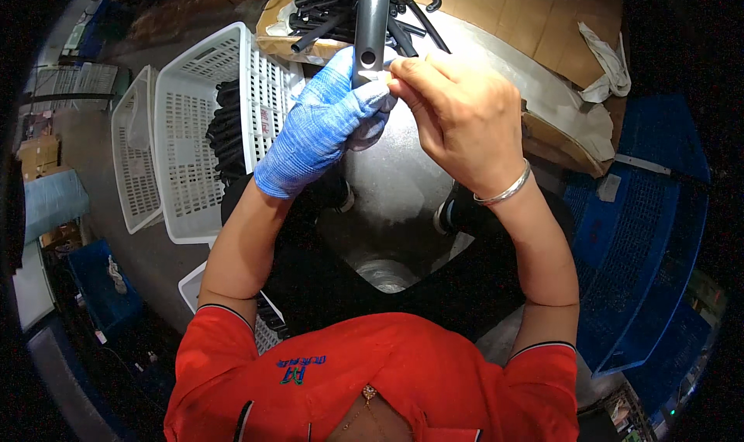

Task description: Assemble small parts onto black curved plastic components at a manual assembly station.

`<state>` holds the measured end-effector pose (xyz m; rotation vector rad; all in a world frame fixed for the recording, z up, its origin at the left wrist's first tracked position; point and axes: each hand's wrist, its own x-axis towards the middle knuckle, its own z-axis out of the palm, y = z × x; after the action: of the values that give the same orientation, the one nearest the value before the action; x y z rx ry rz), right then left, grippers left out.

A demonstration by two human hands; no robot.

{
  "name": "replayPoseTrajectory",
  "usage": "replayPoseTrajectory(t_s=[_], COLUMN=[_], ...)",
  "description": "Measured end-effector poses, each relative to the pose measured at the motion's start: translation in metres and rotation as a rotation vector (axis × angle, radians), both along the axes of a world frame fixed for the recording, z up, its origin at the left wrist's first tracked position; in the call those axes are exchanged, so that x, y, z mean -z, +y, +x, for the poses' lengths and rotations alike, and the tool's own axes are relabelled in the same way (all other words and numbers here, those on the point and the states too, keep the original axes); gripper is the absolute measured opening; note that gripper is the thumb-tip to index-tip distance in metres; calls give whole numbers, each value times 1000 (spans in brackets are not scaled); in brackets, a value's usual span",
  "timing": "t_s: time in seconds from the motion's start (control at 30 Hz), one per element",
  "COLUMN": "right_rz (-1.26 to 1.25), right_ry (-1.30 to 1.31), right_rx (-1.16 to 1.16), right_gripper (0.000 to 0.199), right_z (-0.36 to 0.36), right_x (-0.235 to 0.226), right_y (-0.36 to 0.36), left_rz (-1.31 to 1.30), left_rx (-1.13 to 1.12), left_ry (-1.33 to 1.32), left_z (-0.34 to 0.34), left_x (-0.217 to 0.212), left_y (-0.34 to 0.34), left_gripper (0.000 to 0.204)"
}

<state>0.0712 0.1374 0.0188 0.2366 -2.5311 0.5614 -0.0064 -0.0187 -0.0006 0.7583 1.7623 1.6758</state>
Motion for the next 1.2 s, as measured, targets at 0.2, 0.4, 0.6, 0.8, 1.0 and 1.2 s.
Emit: replayPoseTrajectory(t_s=[0.2,0.4,0.6,0.8,1.0,1.2], right_rz=[28,48,10,5,1,13], right_ry=[-25,-49,-29,10,-8,-4], right_rx=[-3,15,18,19,31,56], right_gripper=[13,13,14,14,13,14], right_z=[1,3,3,2,3,2], right_x=[-2,-2,-1,4,4,4], right_y=[2,0,-4,-6,-8,-9], left_rz=[70,85,52,39,53,66], left_rx=[55,32,-19,-43,-54,-62], left_ry=[-208,-108,170,252,109,-36], left_z=[0,1,1,4,6,8], left_x=[-4,9,19,15,13,12], left_y=[3,2,3,1,2,4], left_gripper=[18,26,22,24,28,31])
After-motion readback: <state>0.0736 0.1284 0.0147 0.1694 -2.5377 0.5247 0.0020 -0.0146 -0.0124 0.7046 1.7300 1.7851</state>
